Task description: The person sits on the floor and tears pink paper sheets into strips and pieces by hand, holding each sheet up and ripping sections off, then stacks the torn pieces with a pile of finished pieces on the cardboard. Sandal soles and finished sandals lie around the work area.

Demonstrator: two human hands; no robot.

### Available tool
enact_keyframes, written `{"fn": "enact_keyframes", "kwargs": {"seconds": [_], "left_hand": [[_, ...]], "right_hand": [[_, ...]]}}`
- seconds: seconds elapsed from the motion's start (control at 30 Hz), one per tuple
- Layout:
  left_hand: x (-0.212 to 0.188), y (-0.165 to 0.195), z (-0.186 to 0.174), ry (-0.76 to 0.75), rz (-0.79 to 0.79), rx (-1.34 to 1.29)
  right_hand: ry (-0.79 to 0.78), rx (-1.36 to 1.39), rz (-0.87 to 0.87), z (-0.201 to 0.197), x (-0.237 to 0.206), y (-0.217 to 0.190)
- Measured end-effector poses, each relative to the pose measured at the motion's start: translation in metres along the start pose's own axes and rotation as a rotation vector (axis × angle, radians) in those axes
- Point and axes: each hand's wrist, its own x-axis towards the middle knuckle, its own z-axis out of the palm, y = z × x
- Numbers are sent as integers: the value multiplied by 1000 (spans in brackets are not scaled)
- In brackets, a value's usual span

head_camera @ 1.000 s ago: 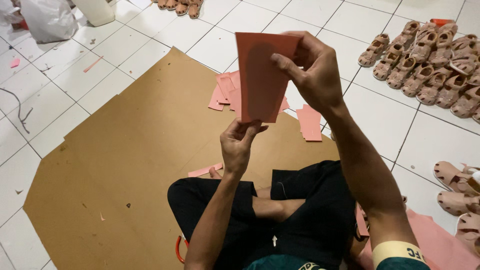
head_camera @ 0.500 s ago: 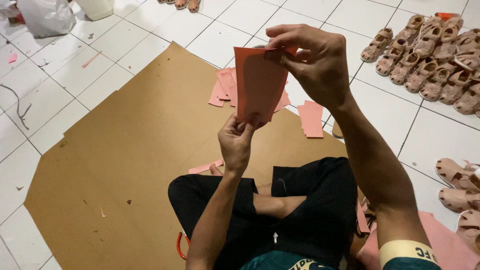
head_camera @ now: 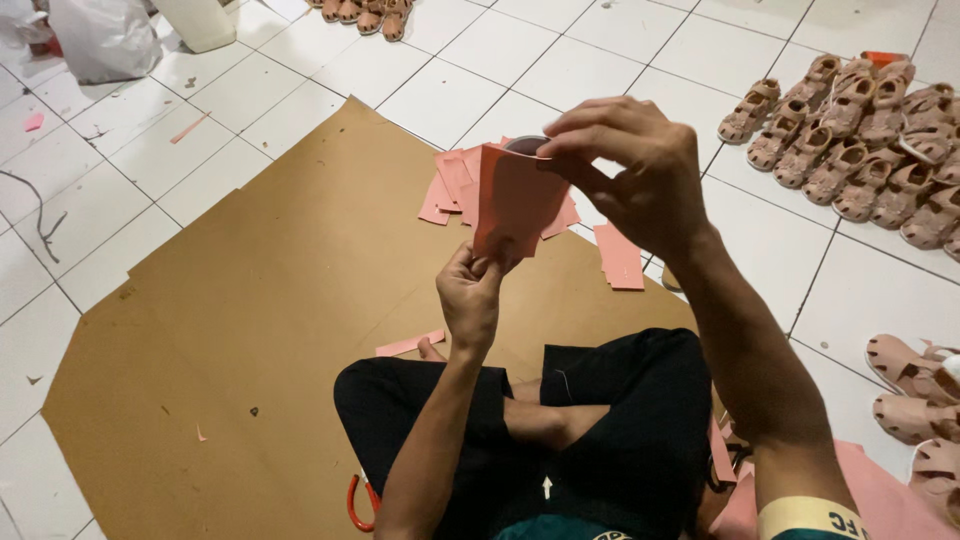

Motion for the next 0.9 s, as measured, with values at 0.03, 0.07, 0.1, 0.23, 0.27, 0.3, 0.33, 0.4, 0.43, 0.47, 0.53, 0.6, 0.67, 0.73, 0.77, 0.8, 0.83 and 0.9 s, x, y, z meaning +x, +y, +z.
{"fn": "enact_keyframes", "kwargs": {"seconds": [0.03, 0.07, 0.1, 0.23, 0.27, 0.3, 0.33, 0.4, 0.43, 0.47, 0.53, 0.6, 0.67, 0.73, 0.77, 0.8, 0.83, 0.9], "left_hand": [[-1, -3, 0, -4, 5, 0], [-3, -5, 1, -11, 7, 0], [-3, -8, 1, -17, 10, 0], [0, -17, -2, 26, -40, -63], [0, -18, -5, 21, -45, -54], [0, -18, -8, 13, -49, -45], [0, -18, -11, -16, -20, -48], [-5, -17, -16, -72, 25, -46], [-6, -17, -17, -99, 12, -33], [-7, -16, -17, -124, 8, -26], [-7, -13, -13, -151, 0, -26], [-7, -8, -11, -163, -32, -26], [-7, -3, -9, -197, -21, -55], [-7, 1, -8, -224, -14, -73], [-7, 3, -9, -232, -12, -75], [-7, 3, -9, -241, -12, -76], [-6, 4, -10, -243, -12, -66], [-5, 3, -10, -244, -11, -47]], "right_hand": [[43, -151, -70, 3, -1, -2], [86, -304, -137, 5, -3, -4], [17, -205, -127, 9, -3, -5], [-257, 214, -158, 14, -7, -8], [-325, 326, -181, 12, -9, -8], [-257, 337, -38, 11, -8, -5], [-192, 349, 107, 7, -6, 0], [-113, 378, 294, 5, -2, 8], [-92, 391, 335, 5, 1, 11], [-74, 401, 366, 6, 4, 15], [-90, 407, 372, 7, 9, 20], [-102, 431, 400, 8, 13, 21], [-114, 460, 440, 8, 16, 20], [-133, 416, 456, 7, 18, 18], [-145, 396, 464, 7, 19, 17], [-144, 401, 450, 6, 19, 16], [-141, 406, 436, 5, 20, 16], [-141, 407, 404, 3, 20, 16]]}}
